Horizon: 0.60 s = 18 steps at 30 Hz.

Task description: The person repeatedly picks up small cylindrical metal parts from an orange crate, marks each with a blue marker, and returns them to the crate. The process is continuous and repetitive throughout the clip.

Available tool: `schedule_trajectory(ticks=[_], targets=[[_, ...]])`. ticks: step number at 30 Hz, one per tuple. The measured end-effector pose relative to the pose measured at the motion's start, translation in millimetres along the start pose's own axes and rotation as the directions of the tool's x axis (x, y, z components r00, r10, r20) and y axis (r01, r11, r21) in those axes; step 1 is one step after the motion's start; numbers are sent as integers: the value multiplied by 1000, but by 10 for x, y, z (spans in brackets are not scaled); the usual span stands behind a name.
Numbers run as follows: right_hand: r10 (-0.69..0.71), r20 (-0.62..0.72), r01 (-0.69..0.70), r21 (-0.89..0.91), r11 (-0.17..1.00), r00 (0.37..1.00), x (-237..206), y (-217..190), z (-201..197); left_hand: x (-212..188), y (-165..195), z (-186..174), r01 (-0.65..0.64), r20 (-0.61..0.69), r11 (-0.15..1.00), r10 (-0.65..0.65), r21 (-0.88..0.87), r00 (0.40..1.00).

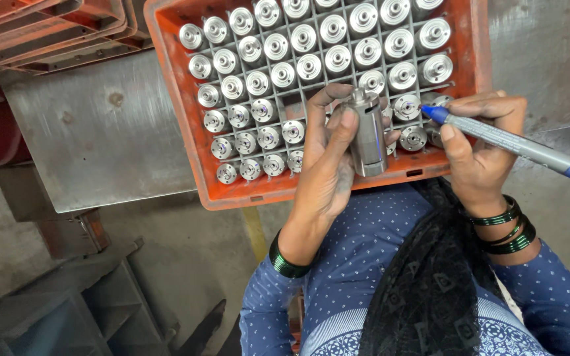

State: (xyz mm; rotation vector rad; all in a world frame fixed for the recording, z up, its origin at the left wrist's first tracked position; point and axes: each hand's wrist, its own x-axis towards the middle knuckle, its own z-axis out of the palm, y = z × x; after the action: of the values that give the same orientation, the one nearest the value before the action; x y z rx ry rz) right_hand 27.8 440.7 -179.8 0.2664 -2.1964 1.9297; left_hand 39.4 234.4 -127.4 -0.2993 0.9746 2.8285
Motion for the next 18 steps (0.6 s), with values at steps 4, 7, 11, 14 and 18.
schedule_trajectory(ticks=[4,7,11,14,18], targets=[[-11,1,11,-4,1000,1000,0,-3,3,195,153,-23,-293,164,757,243,584,956],[-24,8,24,-3,1000,1000,4,31,4,395,366,-136,-449,395,201,259,870,881],[-27,6,27,42,999,1000,-2,64,9,444,446,-271,-494,508,-151,66,856,859],[-20,-18,20,6,1000,1000,-11,65,9,438,435,-310,-548,560,-187,13,815,828],[-33,-13,33,-15,999,999,-4,63,2,550,536,-255,-464,470,-155,1,872,883]])
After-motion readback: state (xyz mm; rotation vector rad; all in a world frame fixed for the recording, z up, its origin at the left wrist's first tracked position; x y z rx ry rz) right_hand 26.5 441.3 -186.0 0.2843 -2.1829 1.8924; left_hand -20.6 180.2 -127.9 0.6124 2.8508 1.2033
